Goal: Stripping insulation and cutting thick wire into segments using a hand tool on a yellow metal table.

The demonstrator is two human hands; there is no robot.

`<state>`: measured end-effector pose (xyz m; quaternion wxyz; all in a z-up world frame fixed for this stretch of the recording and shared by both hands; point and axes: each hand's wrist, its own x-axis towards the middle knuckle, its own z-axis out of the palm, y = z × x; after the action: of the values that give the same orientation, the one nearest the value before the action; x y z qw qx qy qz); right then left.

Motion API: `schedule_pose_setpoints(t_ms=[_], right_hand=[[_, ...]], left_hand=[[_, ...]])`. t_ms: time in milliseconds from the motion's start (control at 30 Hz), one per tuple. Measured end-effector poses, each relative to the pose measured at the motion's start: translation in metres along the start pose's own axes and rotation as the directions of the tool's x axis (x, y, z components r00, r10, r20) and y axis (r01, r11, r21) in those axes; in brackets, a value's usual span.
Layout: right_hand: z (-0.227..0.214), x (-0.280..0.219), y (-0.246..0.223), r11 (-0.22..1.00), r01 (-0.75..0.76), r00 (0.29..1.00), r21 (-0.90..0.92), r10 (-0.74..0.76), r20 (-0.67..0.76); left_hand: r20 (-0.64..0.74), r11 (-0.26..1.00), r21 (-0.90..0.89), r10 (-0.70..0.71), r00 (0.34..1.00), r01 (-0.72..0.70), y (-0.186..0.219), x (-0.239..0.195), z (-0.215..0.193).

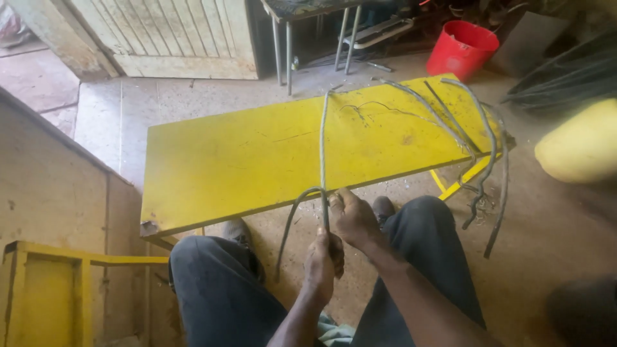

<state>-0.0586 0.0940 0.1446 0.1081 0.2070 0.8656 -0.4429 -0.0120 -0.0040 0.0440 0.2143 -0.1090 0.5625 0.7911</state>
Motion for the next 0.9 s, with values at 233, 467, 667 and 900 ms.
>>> schedule_pose_setpoints(t_ms=[233,467,667,900], right_hand=[[-0.003,0.021,0.021,0.994,0.080,0.997,-0.081,-0.078,0.024],[-0.001,0.011,0.021,0.998,0.053,0.999,-0.029,-0.052,0.007],[0.011,0.021,0.040,0.996,0.094,0.996,-0.009,-0.094,0.004],[0.016,0.024,0.048,0.992,0.125,0.992,-0.026,-0.125,0.008]], left_hand=[[0.200,0.960,-0.267,-0.032,0.979,0.086,-0.016,0.010,-0.002],[-0.007,0.999,-0.022,-0.042,0.999,0.042,-0.012,0.005,0.008],[-0.147,0.981,0.150,-0.103,0.984,0.125,0.009,-0.009,0.017],[-0.135,0.989,0.117,-0.074,0.988,0.090,0.004,-0.006,0.015]])
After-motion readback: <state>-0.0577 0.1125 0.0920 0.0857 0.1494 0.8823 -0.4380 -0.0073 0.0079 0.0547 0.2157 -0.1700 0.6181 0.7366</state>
